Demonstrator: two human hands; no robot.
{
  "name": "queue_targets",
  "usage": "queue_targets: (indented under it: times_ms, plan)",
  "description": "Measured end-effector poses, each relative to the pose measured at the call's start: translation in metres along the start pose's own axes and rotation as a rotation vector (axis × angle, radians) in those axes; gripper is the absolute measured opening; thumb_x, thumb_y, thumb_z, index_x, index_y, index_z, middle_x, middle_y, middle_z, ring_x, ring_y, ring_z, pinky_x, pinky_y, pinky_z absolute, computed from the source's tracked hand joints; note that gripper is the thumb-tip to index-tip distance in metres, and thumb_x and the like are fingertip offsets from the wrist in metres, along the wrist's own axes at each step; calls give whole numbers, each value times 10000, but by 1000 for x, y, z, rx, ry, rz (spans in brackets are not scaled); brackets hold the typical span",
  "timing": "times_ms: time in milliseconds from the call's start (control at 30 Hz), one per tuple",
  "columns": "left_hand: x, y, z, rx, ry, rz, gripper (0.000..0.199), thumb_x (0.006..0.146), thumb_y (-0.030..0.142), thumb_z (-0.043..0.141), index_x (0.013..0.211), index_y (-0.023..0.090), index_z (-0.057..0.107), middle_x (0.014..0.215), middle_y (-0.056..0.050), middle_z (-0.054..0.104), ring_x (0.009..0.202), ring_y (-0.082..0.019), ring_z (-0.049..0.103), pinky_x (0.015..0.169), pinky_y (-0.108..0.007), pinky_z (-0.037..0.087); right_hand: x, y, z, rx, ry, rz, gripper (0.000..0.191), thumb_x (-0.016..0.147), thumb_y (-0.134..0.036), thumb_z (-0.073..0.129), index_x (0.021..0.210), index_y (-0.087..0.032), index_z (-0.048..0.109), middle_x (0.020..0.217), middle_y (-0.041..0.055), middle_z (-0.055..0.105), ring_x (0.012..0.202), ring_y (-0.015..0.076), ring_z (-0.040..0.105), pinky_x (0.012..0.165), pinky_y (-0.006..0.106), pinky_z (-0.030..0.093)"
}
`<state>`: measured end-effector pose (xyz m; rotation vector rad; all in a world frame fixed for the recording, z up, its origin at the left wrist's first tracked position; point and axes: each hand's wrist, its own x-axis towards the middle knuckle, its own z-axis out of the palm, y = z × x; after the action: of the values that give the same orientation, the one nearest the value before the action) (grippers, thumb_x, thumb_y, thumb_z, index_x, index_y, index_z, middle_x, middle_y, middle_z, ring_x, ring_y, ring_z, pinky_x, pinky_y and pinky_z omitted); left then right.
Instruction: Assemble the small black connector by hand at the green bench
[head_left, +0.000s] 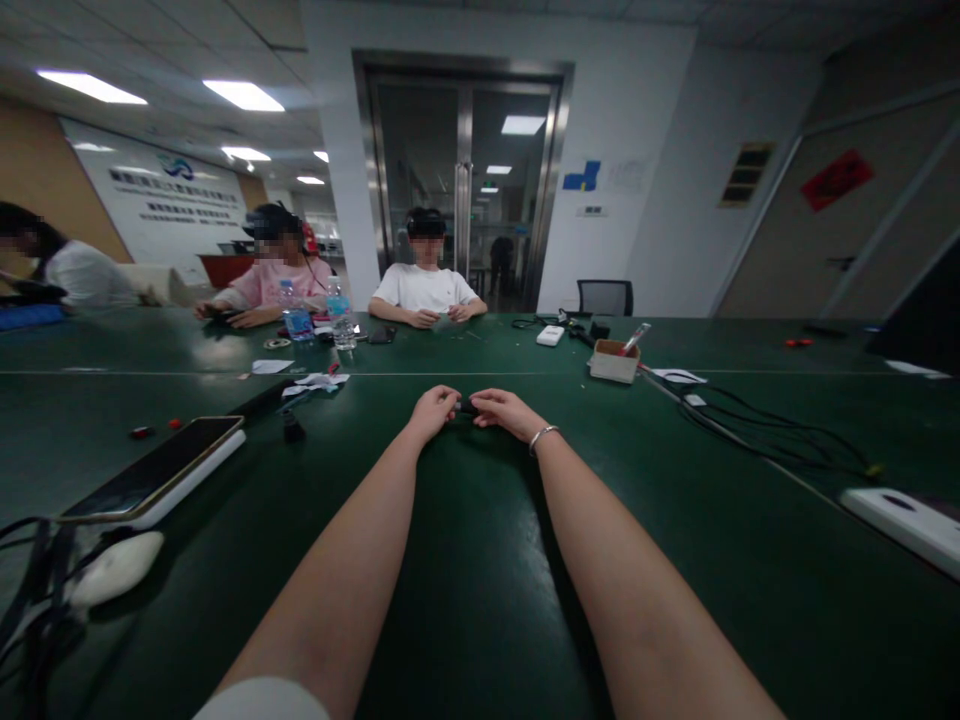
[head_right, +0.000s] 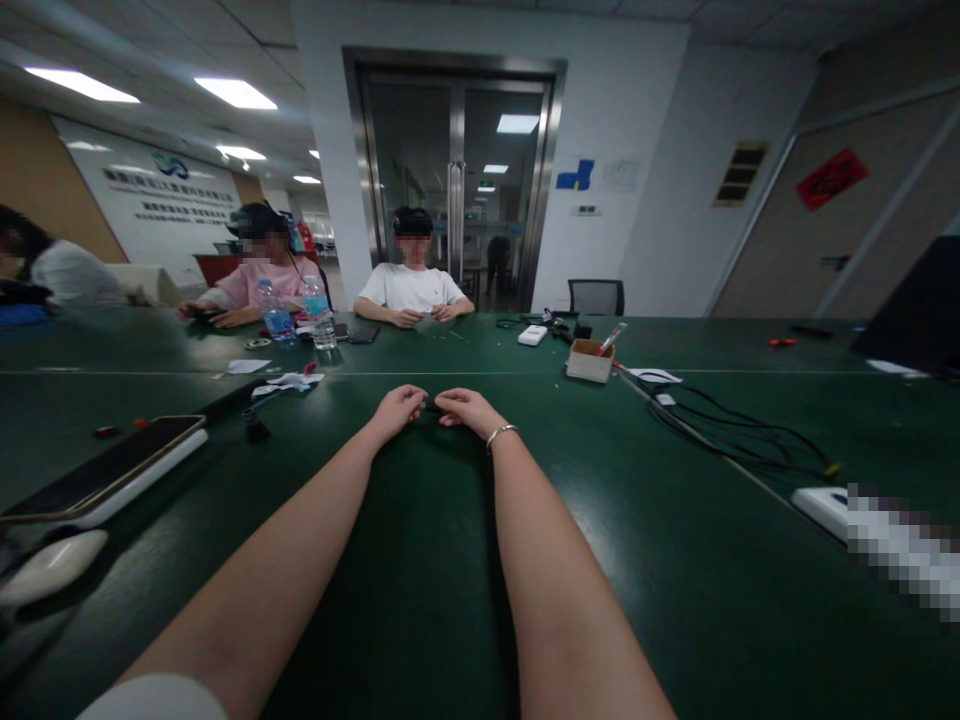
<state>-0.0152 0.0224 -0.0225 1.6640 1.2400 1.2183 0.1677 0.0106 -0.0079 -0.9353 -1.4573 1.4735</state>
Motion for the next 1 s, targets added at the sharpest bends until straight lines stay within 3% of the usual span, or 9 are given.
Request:
queue_targets:
  times_ms: [133,300,700,867,1000]
  plan:
    - [2,-3,0,-11,9,-16,205,813,306,517,904,144,604,513,34,521,439,-79,468,456,-186,345,3,1,2,-33,-6,13,117,870,-219,585,865,-105,607,637,55,669,505,86,618,482,153,516]
    - [1,-2,1,-2,9,-27,213,809,313,522,916,149,606,525,32,522,450,-82,473,458,-187,347,1,1,1,-15,-20,-2,84,849,-153,602,909,-98,624,651,49,679,517,74,615,510,145,523]
    - [-1,2,0,79,-9,-27,243,817,299,482,916,147,644,494,33,510,437,-92,464,453,-198,327,-7,-2,-2,25,-46,-59,358,660,20,694,978,-134,642,809,22,666,599,66,625,568,160,542]
    - [0,1,1,63,9,-13,247,821,302,474,909,140,639,469,43,487,409,-83,435,440,-191,309,-5,-3,1,-11,-10,-35,243,750,-98,679,985,-120,622,708,17,657,532,68,609,520,155,523]
    - [-1,3,1,54,14,-32,251,828,299,468,922,141,639,466,41,490,403,-82,438,431,-188,311,-1,-3,2,-65,-1,-7,118,845,-221,609,883,-111,620,633,37,665,443,63,564,420,136,465]
